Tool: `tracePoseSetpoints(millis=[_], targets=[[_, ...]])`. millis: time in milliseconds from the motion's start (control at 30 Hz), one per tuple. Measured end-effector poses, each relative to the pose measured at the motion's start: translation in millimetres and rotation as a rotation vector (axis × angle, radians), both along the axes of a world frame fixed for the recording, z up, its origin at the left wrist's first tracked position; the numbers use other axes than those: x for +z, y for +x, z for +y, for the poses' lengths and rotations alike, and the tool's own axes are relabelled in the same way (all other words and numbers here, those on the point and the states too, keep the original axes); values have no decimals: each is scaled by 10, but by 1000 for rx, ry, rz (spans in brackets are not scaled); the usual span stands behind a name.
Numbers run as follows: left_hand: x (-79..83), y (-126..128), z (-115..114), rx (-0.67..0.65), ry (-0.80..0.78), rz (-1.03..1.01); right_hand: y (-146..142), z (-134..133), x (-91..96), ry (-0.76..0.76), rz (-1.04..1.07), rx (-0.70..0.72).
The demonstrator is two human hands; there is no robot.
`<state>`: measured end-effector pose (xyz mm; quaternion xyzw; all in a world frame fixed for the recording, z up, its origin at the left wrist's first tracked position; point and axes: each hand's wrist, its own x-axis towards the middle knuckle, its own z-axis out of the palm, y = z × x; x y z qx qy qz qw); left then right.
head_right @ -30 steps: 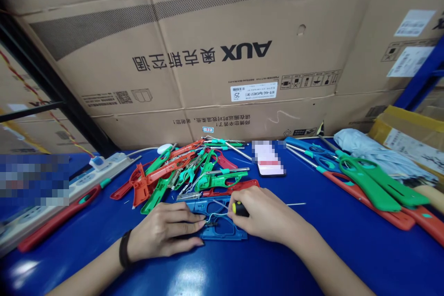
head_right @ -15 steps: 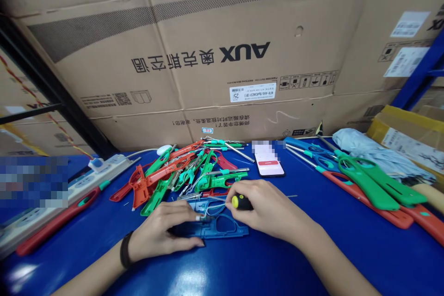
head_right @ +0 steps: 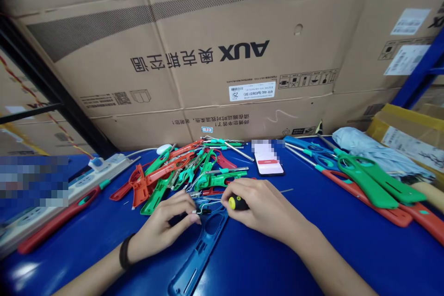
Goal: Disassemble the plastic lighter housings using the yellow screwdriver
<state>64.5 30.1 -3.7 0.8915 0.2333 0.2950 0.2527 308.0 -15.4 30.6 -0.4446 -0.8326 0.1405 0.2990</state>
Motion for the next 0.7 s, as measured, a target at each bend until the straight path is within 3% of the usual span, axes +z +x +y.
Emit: tracePoseSetpoints(millis=[100,233,400,533,700], targets=[[31,4,-44,30,19,3,-2,3,-8,4,-33,-18],[101,44,-184,73,155,196,0,25,-34,-29,-89,-66],[163,40,-164,77,152,378,9,41,-54,-44,-73,-96],[143,-28,-6,82,132,350,-21,26,-73,13,-53,-35],[129,-63,60,134,71,127,-50,8,-95,227,-38,35]])
